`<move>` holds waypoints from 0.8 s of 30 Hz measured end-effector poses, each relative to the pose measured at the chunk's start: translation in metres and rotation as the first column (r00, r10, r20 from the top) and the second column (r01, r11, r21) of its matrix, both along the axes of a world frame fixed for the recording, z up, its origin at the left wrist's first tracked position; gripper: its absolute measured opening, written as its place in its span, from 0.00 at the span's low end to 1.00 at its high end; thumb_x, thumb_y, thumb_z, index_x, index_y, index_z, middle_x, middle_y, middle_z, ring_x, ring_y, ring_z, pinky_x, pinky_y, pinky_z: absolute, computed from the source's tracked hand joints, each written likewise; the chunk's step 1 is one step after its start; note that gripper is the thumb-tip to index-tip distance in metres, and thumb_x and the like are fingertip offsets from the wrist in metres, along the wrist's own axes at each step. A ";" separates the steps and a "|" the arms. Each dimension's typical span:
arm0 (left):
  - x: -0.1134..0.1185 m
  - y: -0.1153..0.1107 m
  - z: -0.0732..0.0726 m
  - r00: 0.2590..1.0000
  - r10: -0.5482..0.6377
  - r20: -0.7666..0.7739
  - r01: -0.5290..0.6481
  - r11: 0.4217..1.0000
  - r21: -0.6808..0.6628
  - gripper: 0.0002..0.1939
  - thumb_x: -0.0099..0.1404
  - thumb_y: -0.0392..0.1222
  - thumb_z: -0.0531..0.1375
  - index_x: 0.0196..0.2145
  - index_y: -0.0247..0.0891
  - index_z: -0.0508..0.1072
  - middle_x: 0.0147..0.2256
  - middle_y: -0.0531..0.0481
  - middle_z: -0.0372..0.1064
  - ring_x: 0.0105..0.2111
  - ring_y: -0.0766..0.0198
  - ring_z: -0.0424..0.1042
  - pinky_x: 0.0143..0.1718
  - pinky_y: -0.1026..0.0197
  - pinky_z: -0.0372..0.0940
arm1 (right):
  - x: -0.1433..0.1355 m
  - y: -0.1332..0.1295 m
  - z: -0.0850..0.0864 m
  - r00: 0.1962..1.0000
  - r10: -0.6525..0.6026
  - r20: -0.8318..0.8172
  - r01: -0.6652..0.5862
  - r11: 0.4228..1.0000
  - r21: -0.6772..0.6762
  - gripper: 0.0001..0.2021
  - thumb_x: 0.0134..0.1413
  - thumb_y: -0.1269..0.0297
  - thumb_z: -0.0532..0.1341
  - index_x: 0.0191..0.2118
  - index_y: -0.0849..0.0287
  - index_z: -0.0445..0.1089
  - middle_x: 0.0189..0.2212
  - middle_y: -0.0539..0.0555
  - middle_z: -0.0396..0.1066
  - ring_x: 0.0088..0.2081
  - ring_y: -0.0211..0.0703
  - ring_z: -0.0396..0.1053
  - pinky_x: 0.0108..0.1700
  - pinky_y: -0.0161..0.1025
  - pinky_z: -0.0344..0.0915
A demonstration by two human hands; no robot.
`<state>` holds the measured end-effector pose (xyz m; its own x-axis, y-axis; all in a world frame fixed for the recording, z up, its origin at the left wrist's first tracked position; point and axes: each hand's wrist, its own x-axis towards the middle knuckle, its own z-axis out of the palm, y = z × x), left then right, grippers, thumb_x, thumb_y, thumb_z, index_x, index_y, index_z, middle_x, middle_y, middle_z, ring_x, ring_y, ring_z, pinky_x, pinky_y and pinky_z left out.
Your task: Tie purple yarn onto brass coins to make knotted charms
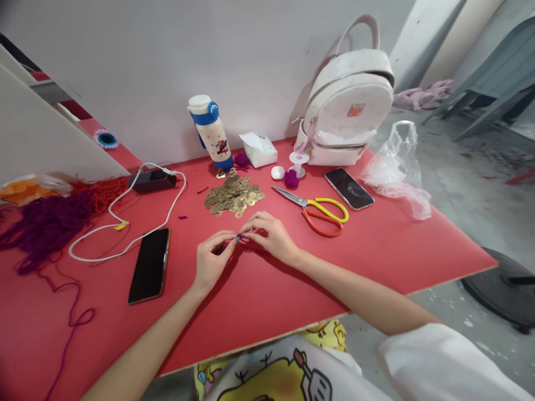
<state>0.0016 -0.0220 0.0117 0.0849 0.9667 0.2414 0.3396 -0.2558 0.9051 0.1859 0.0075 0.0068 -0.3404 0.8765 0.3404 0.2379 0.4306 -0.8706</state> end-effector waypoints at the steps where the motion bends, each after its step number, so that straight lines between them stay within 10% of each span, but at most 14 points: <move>1: 0.000 0.000 0.000 1.000 0.001 -0.001 -0.001 1.000 0.002 0.07 0.63 0.39 0.61 0.32 0.37 0.80 0.34 0.45 0.78 0.33 0.61 0.76 0.33 0.62 0.69 | 0.000 0.000 0.000 1.000 -0.002 -0.015 0.002 1.000 -0.004 0.08 0.61 0.59 0.61 0.36 0.55 0.77 0.33 0.54 0.70 0.37 0.44 0.68 0.40 0.41 0.65; 24: -0.003 0.006 -0.002 0.994 -0.054 0.100 0.061 0.996 -0.069 0.06 0.61 0.41 0.63 0.31 0.38 0.81 0.34 0.45 0.79 0.35 0.59 0.77 0.38 0.60 0.70 | -0.001 0.003 -0.005 0.945 0.076 -0.318 -0.184 0.927 -0.326 0.12 0.57 0.54 0.63 0.35 0.58 0.66 0.32 0.50 0.66 0.34 0.38 0.67 0.39 0.38 0.66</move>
